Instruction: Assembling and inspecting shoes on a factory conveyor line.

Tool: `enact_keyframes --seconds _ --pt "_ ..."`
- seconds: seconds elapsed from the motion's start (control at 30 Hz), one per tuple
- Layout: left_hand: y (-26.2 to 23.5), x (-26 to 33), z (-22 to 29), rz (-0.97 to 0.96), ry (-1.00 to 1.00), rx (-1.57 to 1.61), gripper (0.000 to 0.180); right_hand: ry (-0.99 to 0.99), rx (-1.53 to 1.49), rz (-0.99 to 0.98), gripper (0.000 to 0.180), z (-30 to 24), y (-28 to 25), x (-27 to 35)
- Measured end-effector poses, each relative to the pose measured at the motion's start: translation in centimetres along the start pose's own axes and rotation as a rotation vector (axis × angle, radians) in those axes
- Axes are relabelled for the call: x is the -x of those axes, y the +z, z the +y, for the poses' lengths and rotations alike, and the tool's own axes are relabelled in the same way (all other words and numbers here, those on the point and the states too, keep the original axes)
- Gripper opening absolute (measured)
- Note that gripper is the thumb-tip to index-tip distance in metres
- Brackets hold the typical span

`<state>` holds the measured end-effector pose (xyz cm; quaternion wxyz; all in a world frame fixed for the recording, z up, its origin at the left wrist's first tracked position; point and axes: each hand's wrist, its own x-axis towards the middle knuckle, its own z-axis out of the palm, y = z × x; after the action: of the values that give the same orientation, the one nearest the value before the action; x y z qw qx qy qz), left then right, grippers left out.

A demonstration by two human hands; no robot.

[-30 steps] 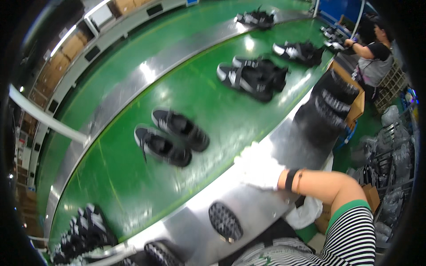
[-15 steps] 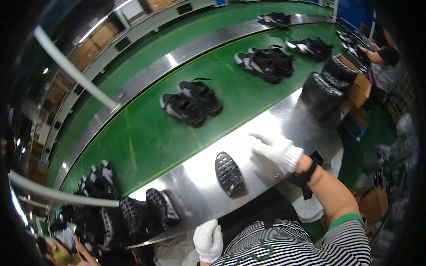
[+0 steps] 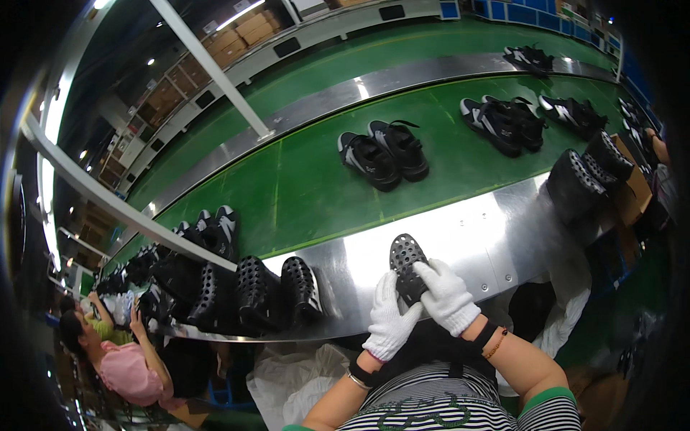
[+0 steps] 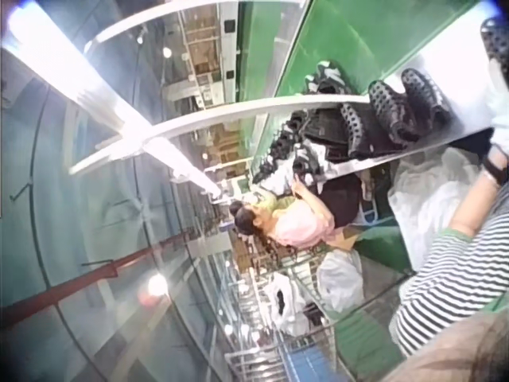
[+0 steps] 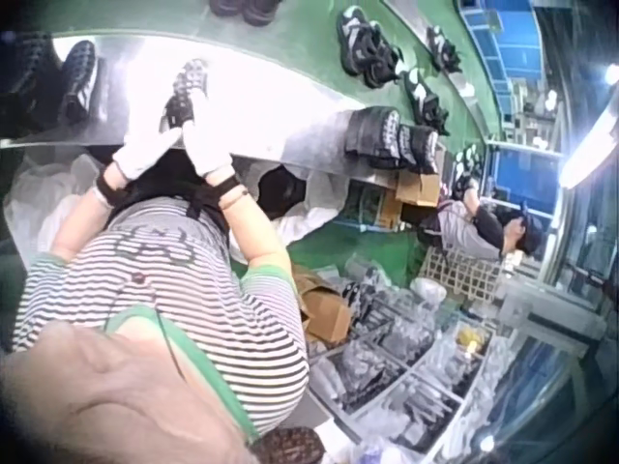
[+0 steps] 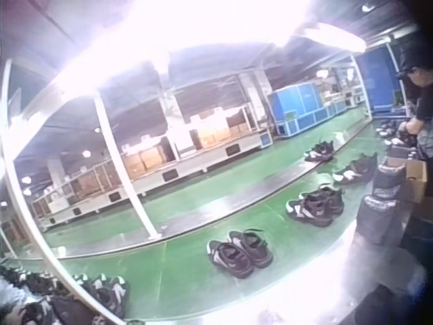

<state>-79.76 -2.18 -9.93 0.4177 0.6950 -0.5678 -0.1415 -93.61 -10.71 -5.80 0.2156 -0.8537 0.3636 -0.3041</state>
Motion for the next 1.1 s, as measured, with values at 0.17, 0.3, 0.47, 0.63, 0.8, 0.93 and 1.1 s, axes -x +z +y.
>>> enact_keyframes --seconds 0.17,0.3,0.47,0.63,0.8,0.93,1.1 --pt "-1.1 0.1 2.0 0.063 -0.070 -0.196 0.081 0.080 -0.033 -0.063 0.049 -1.9 1.3 0.2" --pt "-3.8 0.5 -0.5 0.259 -0.062 -0.463 0.073 0.015 -0.100 -0.166 0.047 -6.0 3.5 -2.3" --pt "-5.6 0.9 -1.7 0.348 -0.040 -0.534 0.071 -0.023 -0.214 -0.471 0.057 -7.3 2.4 -6.3" --pt "-7.8 2.7 0.8 0.295 0.063 -0.492 0.081 -0.115 0.308 -0.102 0.049 0.6 -4.7 -19.8" --pt "-7.8 2.0 2.0 0.295 0.122 -0.488 0.058 -0.011 0.304 -0.410 0.077 9.0 -3.6 -28.7" --pt "-8.5 -0.7 1.9 0.283 0.153 -0.467 0.060 0.033 0.332 -0.681 0.076 3.1 -1.2 -32.2" --pt "-8.6 -1.3 2.8 0.252 0.224 -0.393 0.056 -0.043 0.513 -0.529 0.041 1.9 0.3 -31.9"
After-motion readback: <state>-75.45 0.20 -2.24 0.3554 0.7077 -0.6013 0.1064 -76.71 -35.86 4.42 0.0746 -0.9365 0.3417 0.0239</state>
